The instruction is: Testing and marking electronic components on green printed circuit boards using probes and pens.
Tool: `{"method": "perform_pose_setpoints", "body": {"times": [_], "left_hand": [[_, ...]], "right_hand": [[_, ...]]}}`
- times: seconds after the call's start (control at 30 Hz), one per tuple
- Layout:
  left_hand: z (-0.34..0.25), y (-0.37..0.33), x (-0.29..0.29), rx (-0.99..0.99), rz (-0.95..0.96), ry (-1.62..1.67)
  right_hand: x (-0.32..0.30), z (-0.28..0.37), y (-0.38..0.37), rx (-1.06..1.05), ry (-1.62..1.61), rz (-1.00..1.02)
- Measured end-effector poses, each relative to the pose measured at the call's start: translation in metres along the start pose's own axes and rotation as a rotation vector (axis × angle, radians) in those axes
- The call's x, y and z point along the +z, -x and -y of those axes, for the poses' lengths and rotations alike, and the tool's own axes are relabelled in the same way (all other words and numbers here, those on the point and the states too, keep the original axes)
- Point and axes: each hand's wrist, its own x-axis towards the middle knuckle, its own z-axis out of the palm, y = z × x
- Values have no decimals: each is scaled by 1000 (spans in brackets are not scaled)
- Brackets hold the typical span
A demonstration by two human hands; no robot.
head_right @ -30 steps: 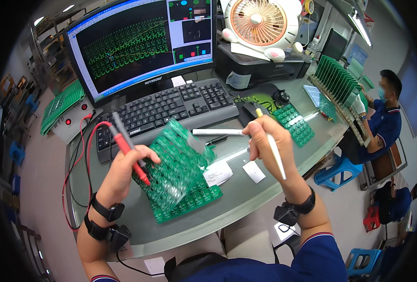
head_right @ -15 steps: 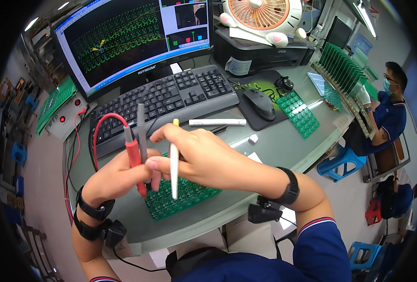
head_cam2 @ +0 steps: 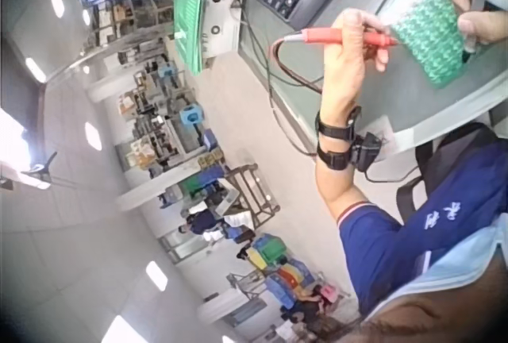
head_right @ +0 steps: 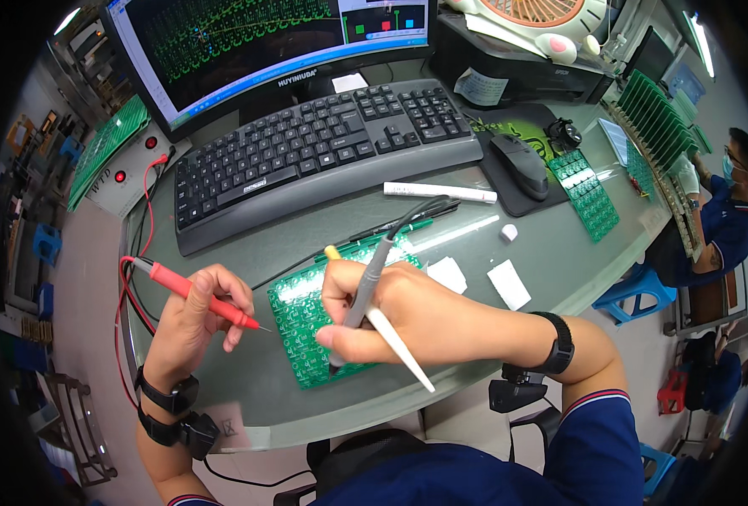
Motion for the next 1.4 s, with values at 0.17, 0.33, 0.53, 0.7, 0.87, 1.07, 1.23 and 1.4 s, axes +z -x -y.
{"method": "perform_pose_setpoints", "body": {"times": [0.17, 0.33, 0.53, 0.7, 0.87, 1.07, 1.23, 1.4], "left_hand": [[10, -4, -3, -54, -116, 136], [13, -5, 5, -21, -20, 320], [14, -8, 1, -43, 15, 237], [20, -14, 2, 20, 46, 189], [21, -15, 0, 25, 69, 236], [27, -19, -3, 135, 47, 190], [34, -18, 1, 96, 126, 209], [32, -18, 4, 82, 101, 162]], "right_hand": [[5, -10, -11, 166, -365, -104], [10, -12, -21, 142, -267, -64], [10, -14, -18, 208, -403, 56], [18, -26, -21, 18, -264, -172], [15, -30, -18, 9, -177, -64], [16, -32, -17, -32, -123, -182], [18, -37, -19, -30, -64, -165], [19, -39, -20, -37, -67, -162]]}}
